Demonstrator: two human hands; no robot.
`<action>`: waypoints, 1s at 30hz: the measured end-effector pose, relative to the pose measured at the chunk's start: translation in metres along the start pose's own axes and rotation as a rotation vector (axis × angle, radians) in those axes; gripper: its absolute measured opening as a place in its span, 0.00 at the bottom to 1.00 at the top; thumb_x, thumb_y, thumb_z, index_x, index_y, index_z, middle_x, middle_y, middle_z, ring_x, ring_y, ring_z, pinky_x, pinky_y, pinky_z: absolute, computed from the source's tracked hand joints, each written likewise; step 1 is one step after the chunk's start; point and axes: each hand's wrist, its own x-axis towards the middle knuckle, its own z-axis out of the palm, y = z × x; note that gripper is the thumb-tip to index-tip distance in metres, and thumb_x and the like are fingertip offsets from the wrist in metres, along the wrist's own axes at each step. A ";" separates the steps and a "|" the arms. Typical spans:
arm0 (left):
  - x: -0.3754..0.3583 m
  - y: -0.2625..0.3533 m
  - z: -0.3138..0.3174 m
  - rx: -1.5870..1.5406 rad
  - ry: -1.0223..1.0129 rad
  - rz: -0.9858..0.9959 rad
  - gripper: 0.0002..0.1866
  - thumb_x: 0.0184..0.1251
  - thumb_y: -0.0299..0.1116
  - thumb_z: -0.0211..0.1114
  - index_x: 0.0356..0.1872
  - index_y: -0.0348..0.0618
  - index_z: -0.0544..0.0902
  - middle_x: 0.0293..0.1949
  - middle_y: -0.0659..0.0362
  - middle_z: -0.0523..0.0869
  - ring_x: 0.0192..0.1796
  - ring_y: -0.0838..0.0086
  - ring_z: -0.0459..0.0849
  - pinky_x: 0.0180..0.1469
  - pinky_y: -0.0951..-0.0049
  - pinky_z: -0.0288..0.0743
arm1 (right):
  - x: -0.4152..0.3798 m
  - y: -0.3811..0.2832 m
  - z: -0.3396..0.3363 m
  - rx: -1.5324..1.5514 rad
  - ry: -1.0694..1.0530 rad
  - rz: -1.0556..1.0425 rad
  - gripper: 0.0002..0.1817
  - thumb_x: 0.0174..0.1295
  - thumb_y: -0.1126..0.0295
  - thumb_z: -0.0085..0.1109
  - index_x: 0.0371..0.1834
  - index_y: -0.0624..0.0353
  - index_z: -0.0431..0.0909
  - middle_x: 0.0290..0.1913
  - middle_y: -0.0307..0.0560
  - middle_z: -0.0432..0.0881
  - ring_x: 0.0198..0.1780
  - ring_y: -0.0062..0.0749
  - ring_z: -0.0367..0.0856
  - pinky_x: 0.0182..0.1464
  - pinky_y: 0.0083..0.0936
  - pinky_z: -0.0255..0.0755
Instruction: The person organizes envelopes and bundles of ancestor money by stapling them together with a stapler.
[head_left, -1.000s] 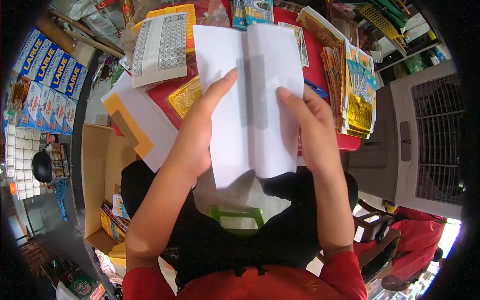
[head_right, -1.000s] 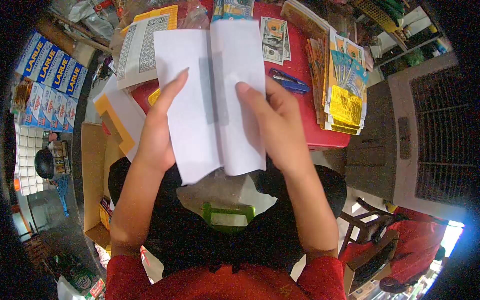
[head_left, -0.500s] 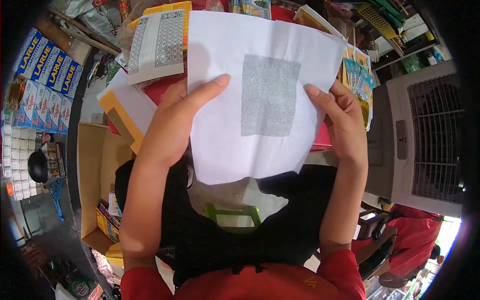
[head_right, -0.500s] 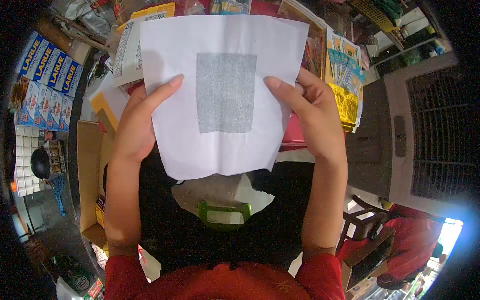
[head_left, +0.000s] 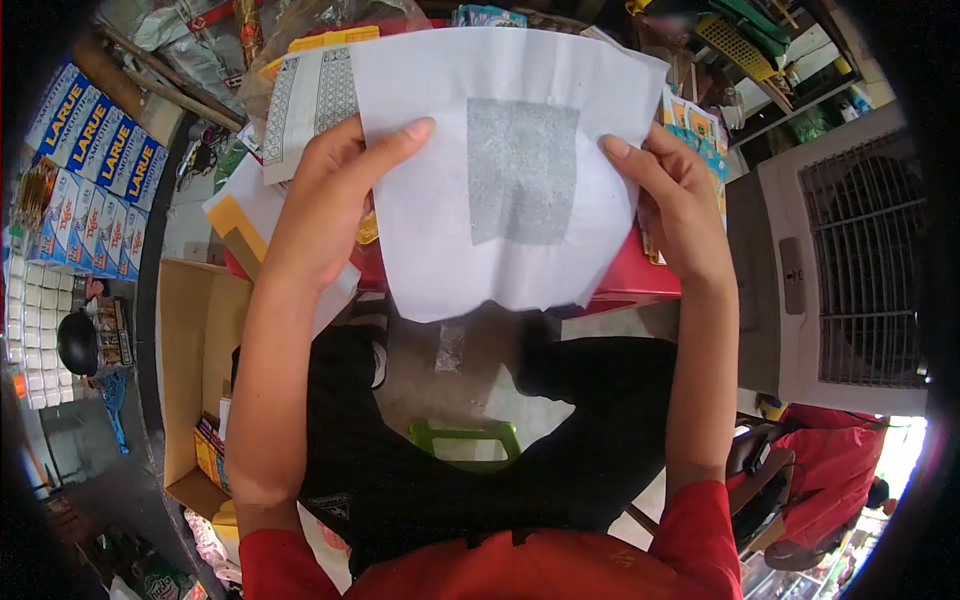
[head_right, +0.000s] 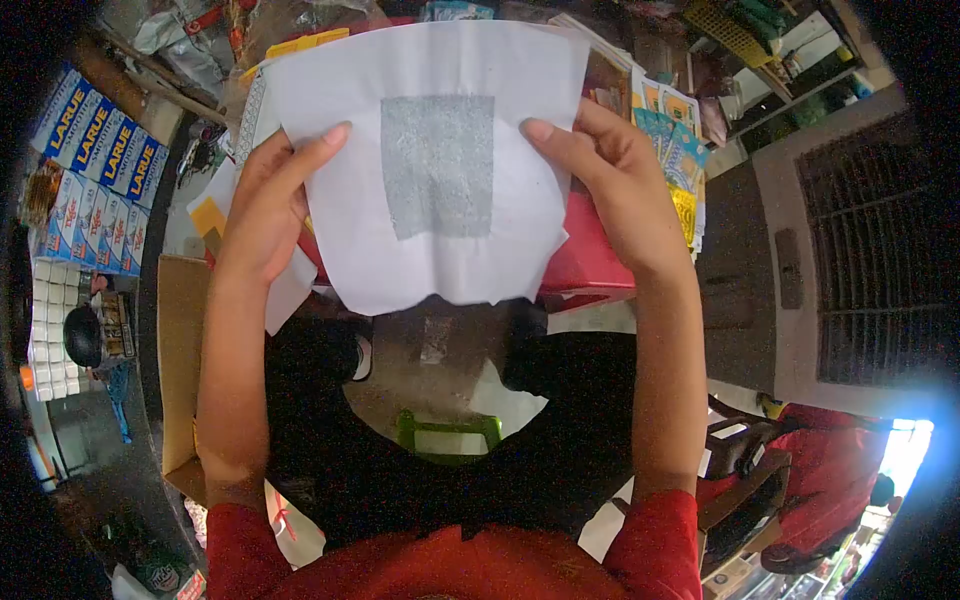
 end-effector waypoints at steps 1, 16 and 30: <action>0.005 0.001 -0.001 0.035 0.001 0.028 0.21 0.71 0.40 0.69 0.55 0.33 0.83 0.45 0.59 0.88 0.46 0.79 0.86 0.52 0.77 0.78 | 0.004 0.001 0.000 0.008 0.000 -0.034 0.19 0.69 0.61 0.65 0.56 0.63 0.83 0.44 0.41 0.88 0.44 0.19 0.84 0.49 0.21 0.77; 0.034 -0.022 -0.021 -0.059 -0.246 0.076 0.05 0.70 0.25 0.58 0.41 0.47 0.81 0.41 0.69 0.80 0.43 0.85 0.78 0.46 0.83 0.74 | 0.021 0.022 -0.025 0.050 -0.129 -0.222 0.10 0.72 0.77 0.52 0.48 0.59 0.84 0.45 0.39 0.87 0.47 0.20 0.83 0.52 0.20 0.75; 0.022 -0.002 -0.019 -0.188 -0.258 -0.008 0.09 0.74 0.44 0.50 0.38 0.53 0.72 0.39 0.69 0.75 0.39 0.86 0.76 0.37 0.84 0.70 | 0.012 0.013 -0.020 0.111 -0.167 -0.280 0.08 0.71 0.77 0.50 0.41 0.61 0.82 0.41 0.40 0.84 0.43 0.20 0.81 0.49 0.19 0.72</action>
